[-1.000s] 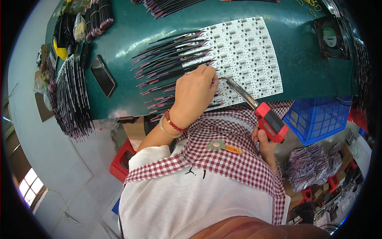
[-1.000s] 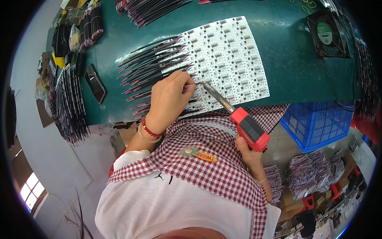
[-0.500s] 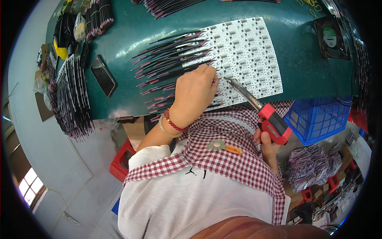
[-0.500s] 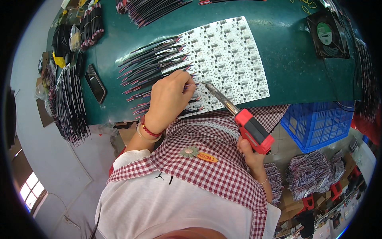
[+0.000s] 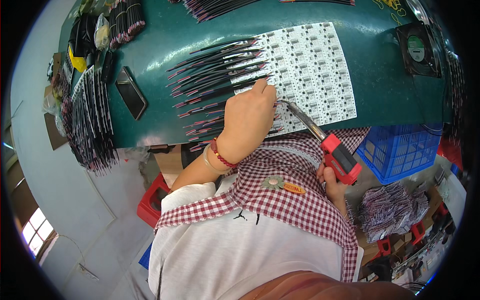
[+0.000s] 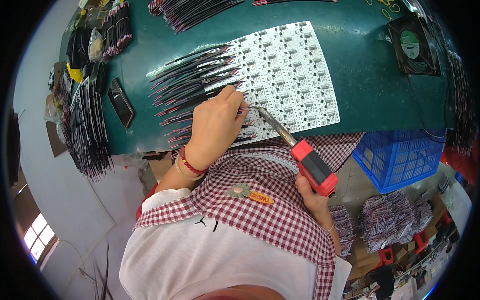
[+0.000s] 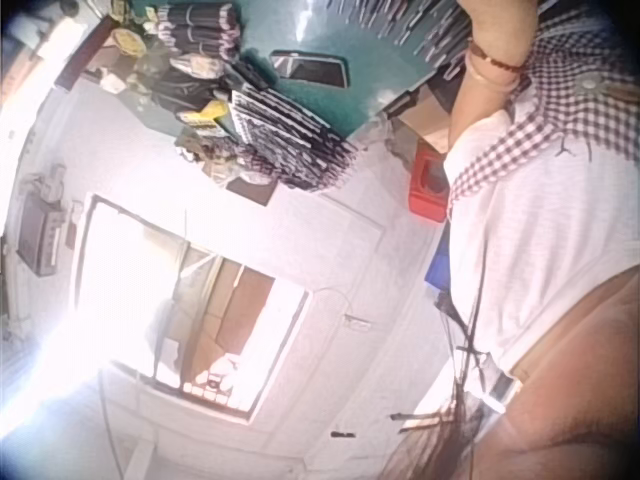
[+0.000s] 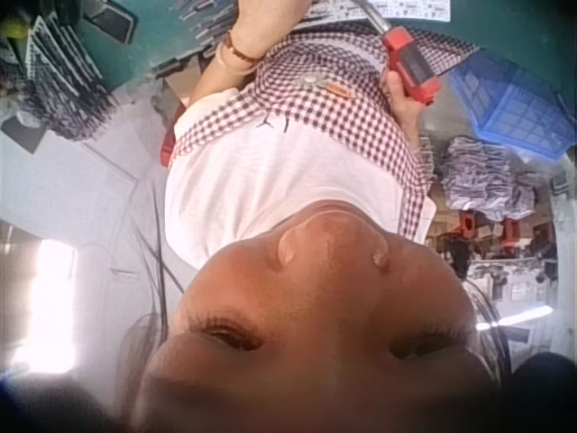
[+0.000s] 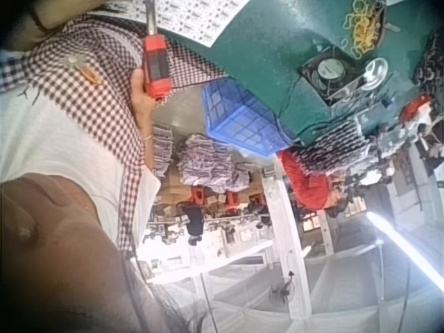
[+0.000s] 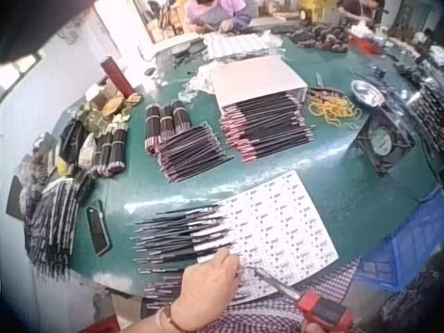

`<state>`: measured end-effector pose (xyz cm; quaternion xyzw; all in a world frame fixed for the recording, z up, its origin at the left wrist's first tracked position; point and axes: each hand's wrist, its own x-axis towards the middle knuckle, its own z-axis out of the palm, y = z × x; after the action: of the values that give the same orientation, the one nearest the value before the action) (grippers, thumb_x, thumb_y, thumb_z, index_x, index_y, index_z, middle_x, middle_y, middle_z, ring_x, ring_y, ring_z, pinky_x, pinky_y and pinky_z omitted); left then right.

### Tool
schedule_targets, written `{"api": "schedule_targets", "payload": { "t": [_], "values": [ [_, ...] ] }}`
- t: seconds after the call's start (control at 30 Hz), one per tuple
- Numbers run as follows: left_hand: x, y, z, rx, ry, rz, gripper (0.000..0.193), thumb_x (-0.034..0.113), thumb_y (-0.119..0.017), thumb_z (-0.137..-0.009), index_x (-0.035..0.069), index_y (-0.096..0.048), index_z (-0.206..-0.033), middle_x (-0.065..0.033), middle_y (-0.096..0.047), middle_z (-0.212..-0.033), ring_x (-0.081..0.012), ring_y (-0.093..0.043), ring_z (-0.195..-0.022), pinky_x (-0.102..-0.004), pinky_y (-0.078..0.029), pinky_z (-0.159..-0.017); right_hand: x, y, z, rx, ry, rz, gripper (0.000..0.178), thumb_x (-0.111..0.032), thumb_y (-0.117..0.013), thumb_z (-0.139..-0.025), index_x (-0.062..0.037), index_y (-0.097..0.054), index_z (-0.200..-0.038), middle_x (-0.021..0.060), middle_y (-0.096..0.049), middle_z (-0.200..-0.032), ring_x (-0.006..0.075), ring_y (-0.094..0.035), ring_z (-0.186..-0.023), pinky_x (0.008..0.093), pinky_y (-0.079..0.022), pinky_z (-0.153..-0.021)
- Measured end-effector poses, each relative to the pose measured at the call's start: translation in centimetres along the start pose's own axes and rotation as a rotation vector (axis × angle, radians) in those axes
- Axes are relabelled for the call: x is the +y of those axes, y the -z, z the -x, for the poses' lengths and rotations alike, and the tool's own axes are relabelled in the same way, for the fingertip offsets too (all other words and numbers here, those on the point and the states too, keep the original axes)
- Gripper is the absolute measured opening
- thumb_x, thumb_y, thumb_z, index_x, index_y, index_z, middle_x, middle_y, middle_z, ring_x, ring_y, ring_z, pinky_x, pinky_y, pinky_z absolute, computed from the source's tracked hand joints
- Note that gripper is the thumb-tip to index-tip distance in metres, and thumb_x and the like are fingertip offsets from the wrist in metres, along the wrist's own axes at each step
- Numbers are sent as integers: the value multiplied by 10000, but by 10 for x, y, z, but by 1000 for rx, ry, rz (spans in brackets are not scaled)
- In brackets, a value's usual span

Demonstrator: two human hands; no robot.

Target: The person solders wires onto circuit boards, positioning each wire on the board by hand and applying heat with a soldering tool.

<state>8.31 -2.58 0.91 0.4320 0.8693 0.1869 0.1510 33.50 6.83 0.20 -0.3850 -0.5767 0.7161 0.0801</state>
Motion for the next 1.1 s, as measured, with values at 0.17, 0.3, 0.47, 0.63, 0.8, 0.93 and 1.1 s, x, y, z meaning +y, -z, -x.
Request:
{"api": "schedule_targets", "payload": {
  "t": [0.17, 0.3, 0.47, 0.63, 0.8, 0.93, 1.1],
  "values": [
    [1, -1, 3, 8, 11, -13, 129, 96, -686, -729, 73, -563, -760, -68, -549, -787, -272, -603, -623, -360, -471, -541, 11, 8, 8, 17, 52, -13, 460, -319, -568, -912, 54, -498, -1173, 69, -545, -672, 106, -454, -510, 266, -404, -496],
    [0, -4, 5, 12, 9, -27, 147, 87, -696, -720, 68, -560, -772, -64, -546, -789, -270, -600, -619, -361, -469, -540, -2, 3, 5, 54, 90, -112, 282, -251, -558, -916, 11, -564, -811, 46, -556, -677, 94, -483, -553, 240, -383, -509],
    [-13, -5, 5, 83, -73, 164, 166, 74, -701, -726, 60, -586, -844, -76, -555, -801, -255, -602, -671, -341, -473, -566, -5, 2, -2, 49, 119, -162, 295, -264, -561, -918, 31, -563, -918, 50, -539, -655, 99, -470, -544, 241, -377, -497],
    [-33, -20, 22, 244, -213, 341, 189, 13, -679, -738, 39, -586, -900, -89, -570, -817, -251, -592, -711, -313, -479, -594, 3, 8, -4, 88, 158, -183, 406, -281, -556, -922, 56, -503, -1142, 54, -533, -660, 97, -452, -531, 246, -375, -487],
    [-26, -19, 13, 305, -192, 110, 167, 3, -674, -732, 41, -570, -857, -71, -566, -783, -250, -563, -703, -322, -460, -584, 3, 7, -14, 55, 178, -229, 431, -283, -547, -926, 53, -486, -1190, 50, -516, -652, 93, -424, -514, 253, -377, -486],
    [-34, -22, 2, 327, -181, 91, 149, 16, -671, -740, 42, -566, -842, -73, -561, -777, -253, -554, -707, -335, -453, -581, 1, 0, -35, 57, 171, -224, 417, -281, -515, -938, 51, -467, -1187, 54, -490, -629, 96, -410, -494, 256, -386, -487],
    [-48, -16, -8, 329, -202, 170, 131, -14, -636, -757, 28, -565, -858, -106, -575, -813, -279, -573, -750, -339, -469, -633, -9, -9, -49, 8, 206, -255, 416, -295, -484, -949, 50, -448, -1179, 63, -486, -627, 96, -405, -474, 252, -388, -470]
  ]
}}
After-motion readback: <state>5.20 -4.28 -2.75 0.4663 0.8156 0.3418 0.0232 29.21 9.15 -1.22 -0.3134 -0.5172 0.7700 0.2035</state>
